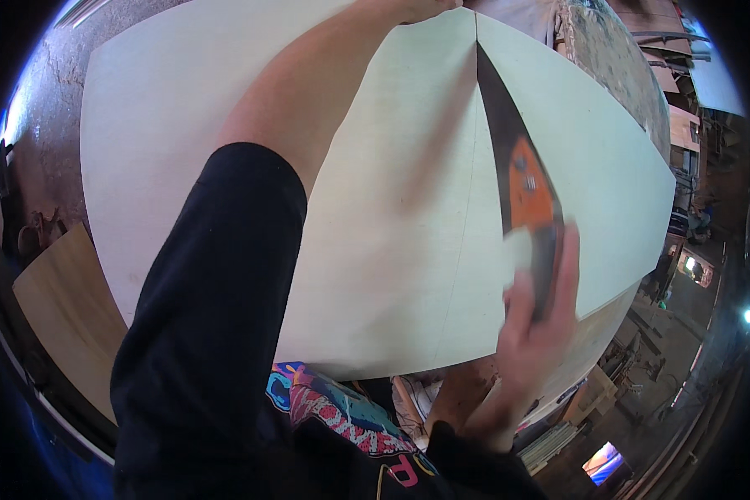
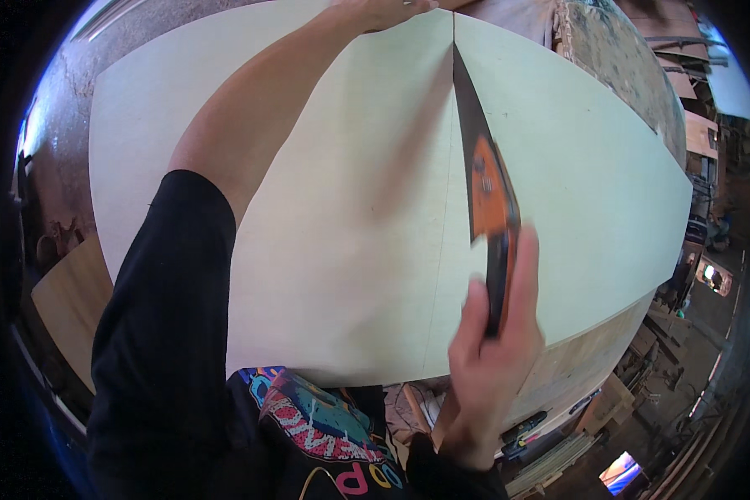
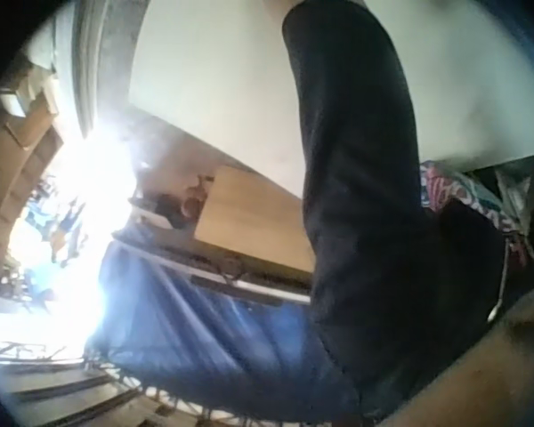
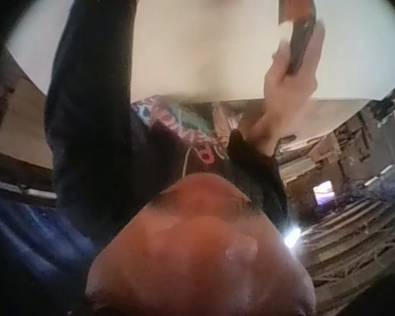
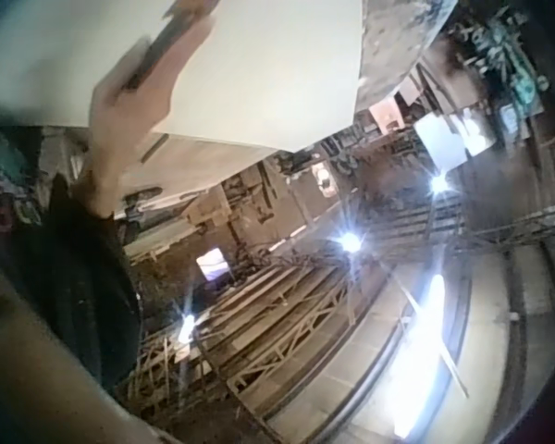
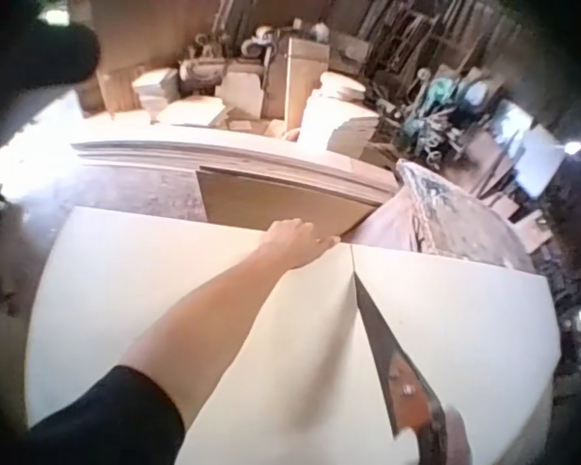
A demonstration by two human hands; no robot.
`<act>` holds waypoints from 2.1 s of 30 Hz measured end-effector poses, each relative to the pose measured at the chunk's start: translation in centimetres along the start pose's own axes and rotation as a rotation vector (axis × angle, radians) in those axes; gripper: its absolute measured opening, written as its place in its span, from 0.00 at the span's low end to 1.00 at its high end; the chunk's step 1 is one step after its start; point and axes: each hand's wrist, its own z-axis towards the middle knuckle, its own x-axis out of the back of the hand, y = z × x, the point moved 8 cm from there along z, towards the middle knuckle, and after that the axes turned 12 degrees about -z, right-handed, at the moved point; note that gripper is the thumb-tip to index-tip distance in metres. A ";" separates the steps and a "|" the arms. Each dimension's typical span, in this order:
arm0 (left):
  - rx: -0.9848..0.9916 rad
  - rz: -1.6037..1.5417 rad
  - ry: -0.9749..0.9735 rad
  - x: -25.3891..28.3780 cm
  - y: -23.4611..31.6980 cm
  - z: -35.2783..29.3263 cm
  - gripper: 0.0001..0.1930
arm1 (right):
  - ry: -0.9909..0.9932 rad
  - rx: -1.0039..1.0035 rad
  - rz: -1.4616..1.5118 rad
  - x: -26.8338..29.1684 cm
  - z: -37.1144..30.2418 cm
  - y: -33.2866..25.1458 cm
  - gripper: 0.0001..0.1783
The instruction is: Sawing a piece of wood or bamboo sheet with a hand saw.
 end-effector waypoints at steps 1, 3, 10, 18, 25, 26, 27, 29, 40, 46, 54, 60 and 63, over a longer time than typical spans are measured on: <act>-0.004 -0.004 0.003 0.2 0.4 0.2 0.33 | 0.019 0.047 0.054 -1.3 2.3 -0.1 0.32; 0.004 -0.021 -0.016 0.0 0.7 0.0 0.32 | -0.001 0.050 0.122 -4.4 8.5 -0.8 0.31; -0.011 -0.047 0.011 1.3 4.8 -2.4 0.32 | -0.018 0.013 0.094 -5.9 13.6 -0.3 0.28; -0.013 -0.027 -0.030 -0.8 0.7 0.8 0.33 | -0.029 -0.181 0.080 1.6 -5.0 1.3 0.32; 0.037 -0.034 -0.039 -0.4 0.5 0.2 0.31 | -0.011 -0.117 0.021 1.7 -4.0 0.3 0.32; 0.042 -0.031 -0.040 -0.3 0.4 -0.1 0.31 | 0.000 -0.073 0.034 0.7 -2.3 0.6 0.32; 0.027 -0.036 -0.026 -0.1 0.1 -0.4 0.30 | 0.011 -0.028 0.053 -0.9 0.2 0.6 0.32; 0.015 -0.035 -0.006 0.6 0.3 -1.1 0.29 | -0.051 -0.011 0.099 -4.8 6.1 -0.6 0.32; -0.021 -0.024 0.001 0.2 0.2 -0.2 0.27 | 0.018 0.046 0.102 -3.3 3.2 -0.7 0.31; -0.014 -0.068 0.004 1.0 3.2 -1.4 0.30 | 0.049 -0.043 -0.030 1.0 -6.5 2.0 0.32; -0.007 -0.050 -0.024 0.0 3.7 -1.3 0.26 | 0.038 0.052 0.043 -5.6 9.3 0.9 0.31; -0.002 -0.045 -0.010 0.4 3.1 -1.5 0.26 | 0.021 0.085 0.051 -7.3 13.8 -0.5 0.31; 0.041 -0.043 -0.009 0.6 1.3 -0.1 0.29 | 0.079 0.080 0.102 -5.2 7.3 0.1 0.31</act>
